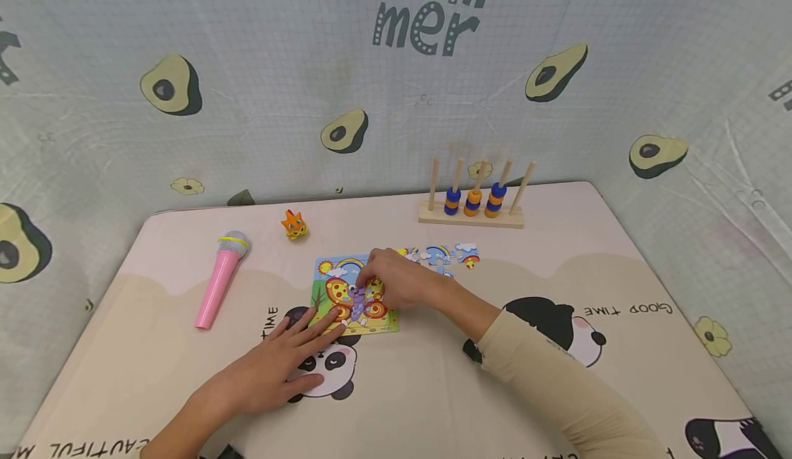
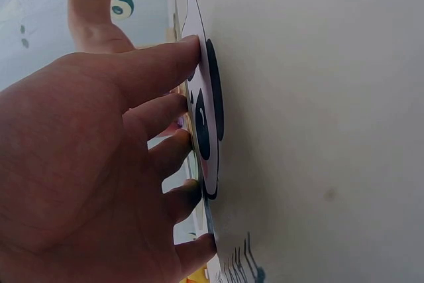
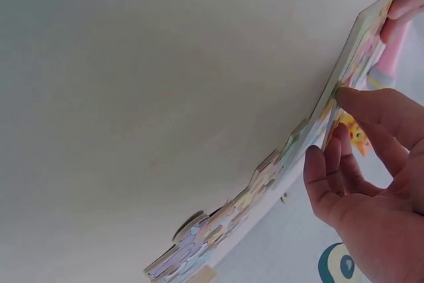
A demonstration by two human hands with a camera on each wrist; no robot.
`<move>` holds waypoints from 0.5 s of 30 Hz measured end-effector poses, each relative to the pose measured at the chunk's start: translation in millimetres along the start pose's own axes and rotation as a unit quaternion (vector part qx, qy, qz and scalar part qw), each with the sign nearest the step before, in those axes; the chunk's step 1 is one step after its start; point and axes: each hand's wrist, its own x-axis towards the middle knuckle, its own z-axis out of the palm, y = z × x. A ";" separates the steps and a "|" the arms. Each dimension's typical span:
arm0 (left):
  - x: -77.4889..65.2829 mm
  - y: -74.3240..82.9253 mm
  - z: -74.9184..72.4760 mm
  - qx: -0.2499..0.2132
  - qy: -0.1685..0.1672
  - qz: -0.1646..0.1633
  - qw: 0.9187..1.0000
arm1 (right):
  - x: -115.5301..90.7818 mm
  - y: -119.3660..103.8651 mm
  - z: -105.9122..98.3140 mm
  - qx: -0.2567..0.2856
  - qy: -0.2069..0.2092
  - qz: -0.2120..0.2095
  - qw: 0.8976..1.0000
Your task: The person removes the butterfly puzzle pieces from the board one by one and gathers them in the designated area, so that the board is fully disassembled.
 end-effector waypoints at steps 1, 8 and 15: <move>0.0 0.0 -0.1 -0.001 -0.001 0.000 1.000 | 0.1 -0.2 0.0 0.001 -0.002 0.001 1.000; -0.1 0.1 -0.1 -0.004 -0.003 -0.002 1.000 | 0.0 0.3 2.0 0.007 -0.004 0.009 1.000; -0.2 0.1 -0.6 -0.003 0.001 0.001 1.000 | -2.2 2.4 -0.8 0.006 0.008 0.005 1.000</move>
